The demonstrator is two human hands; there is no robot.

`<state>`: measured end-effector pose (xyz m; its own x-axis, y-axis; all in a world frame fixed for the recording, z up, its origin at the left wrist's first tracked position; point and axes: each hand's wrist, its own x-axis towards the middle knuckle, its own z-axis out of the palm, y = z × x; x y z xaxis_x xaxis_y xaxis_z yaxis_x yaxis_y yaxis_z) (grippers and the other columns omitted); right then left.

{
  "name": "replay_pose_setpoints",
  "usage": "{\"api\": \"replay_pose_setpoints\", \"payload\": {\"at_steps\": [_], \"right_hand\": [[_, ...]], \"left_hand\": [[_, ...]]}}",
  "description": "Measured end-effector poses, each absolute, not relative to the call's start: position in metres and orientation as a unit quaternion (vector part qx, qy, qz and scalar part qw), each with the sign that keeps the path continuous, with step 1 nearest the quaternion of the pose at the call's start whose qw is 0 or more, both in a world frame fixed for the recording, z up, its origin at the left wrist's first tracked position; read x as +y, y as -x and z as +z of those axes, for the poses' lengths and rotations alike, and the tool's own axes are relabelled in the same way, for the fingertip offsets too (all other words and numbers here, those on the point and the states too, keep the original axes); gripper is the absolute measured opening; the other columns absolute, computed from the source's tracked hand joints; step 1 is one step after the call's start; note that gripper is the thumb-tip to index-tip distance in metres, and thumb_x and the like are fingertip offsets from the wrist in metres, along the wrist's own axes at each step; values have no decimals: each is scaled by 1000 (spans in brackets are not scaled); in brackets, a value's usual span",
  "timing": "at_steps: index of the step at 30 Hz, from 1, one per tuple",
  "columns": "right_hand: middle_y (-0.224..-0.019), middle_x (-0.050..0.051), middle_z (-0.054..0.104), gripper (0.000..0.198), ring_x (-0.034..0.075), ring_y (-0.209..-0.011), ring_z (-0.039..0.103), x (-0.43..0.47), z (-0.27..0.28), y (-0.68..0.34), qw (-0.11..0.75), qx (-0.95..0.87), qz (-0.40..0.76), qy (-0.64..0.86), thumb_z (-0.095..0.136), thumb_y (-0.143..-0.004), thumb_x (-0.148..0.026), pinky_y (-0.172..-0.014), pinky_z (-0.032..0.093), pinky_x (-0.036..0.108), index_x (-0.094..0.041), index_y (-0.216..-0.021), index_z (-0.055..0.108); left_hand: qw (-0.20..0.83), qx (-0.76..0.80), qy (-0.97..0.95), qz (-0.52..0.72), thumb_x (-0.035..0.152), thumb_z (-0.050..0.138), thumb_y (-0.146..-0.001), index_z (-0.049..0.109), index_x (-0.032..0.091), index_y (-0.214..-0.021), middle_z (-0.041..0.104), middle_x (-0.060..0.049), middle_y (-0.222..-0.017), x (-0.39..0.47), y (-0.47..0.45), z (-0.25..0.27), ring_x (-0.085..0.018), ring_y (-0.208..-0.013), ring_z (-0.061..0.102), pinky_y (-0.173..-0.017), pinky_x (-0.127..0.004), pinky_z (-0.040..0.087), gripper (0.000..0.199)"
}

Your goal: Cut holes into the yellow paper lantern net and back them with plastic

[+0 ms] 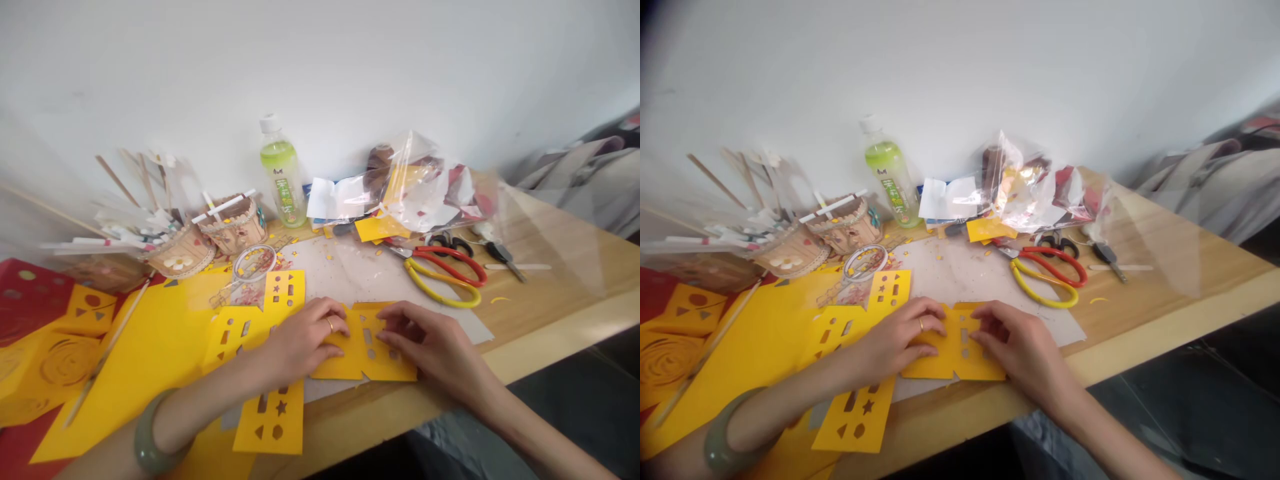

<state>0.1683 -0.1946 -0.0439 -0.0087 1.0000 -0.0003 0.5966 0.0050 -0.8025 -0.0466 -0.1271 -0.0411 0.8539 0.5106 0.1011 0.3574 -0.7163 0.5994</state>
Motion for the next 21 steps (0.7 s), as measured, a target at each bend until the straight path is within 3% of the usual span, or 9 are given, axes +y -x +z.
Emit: {"api": "replay_pose_setpoints", "payload": {"at_steps": [7, 14, 21], "right_hand": [[-81, 4, 59, 10, 12, -65, 54, -194, -49, -170, 282, -728, 186, 596, 54, -81, -17, -54, 44, 23, -19, -89, 60], [-93, 6, 55, 17, 11, -64, 53, -193, -54, -170, 277, -752, 119, 587, 59, -81, -21, -54, 45, 24, -18, -97, 60], [-89, 7, 55, 12, 14, -74, 56, -210, -59, -175, 330, -766, 54, 550, 54, -85, -18, -62, 49, 26, -17, -95, 62]], "left_hand": [[246, 225, -934, 130, 13, 55, -83, 60, 16, -101, 52, -9, -109, -130, 47, -42, -20, -103, 51, -89, -36, 45, 19], [123, 171, -977, 34, 8, 41, -86, 52, 32, -120, 50, -10, -116, -137, 45, -35, -25, -103, 52, -79, -39, 48, 43], [65, 161, -985, 18, 18, 42, -90, 45, 33, -126, 51, -9, -115, -139, 44, -36, -23, -104, 51, -77, -34, 48, 39]]}}
